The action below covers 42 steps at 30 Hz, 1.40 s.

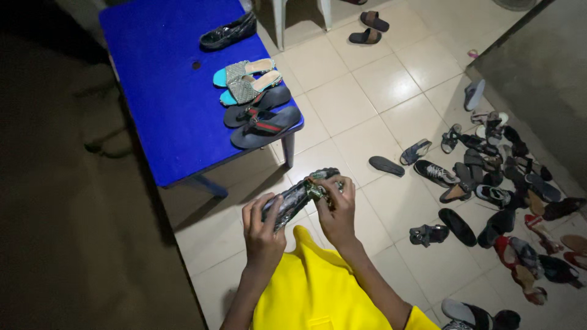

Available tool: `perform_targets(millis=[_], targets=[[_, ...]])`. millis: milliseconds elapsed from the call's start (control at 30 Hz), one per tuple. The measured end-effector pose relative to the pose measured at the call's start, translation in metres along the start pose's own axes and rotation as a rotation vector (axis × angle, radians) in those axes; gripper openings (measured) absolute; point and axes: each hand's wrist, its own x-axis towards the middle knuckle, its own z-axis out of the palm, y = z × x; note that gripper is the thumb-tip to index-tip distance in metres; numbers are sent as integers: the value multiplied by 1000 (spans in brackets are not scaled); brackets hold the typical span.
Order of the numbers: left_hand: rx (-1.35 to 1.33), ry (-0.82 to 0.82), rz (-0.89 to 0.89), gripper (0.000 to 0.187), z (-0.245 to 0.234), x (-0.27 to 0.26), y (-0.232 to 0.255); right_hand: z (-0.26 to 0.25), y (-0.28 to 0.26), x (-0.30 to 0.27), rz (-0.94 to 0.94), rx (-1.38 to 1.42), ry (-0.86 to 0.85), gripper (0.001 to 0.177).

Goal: The person cleans the sole of a black shoe by hand using a green sponge, scrubbing the tread and edges of the sole.

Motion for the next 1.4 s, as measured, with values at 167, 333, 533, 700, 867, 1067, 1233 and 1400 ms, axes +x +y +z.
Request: perform_targets(millis=[167,333,533,700,867,1067,1233,1400], targets=[[-29,11,3,64,4,8,5,-5,-8,-12,-384,-150,-105,43],[-71,66,30,58,4,5,10,-14,-10,-3,-157,-103,23,38],[19,95,48,52,0,1,11,-12,-6,-12,-273,-54,-47,39],[32,116,65,49,1,2,12,-18,0,-9,-27,57,69,33],[-22,120,120,45,5,5,9,-12,-1,-22,-307,-80,-77,38],[62,47,63,57,5,11,13,-6,5,-19,-144,38,-67,36],[5,155,84,64,10,18,11,-8,11,-9,-125,121,-105,38],[-72,170,13,64,17,23,12,-7,10,-11,-232,17,-55,40]])
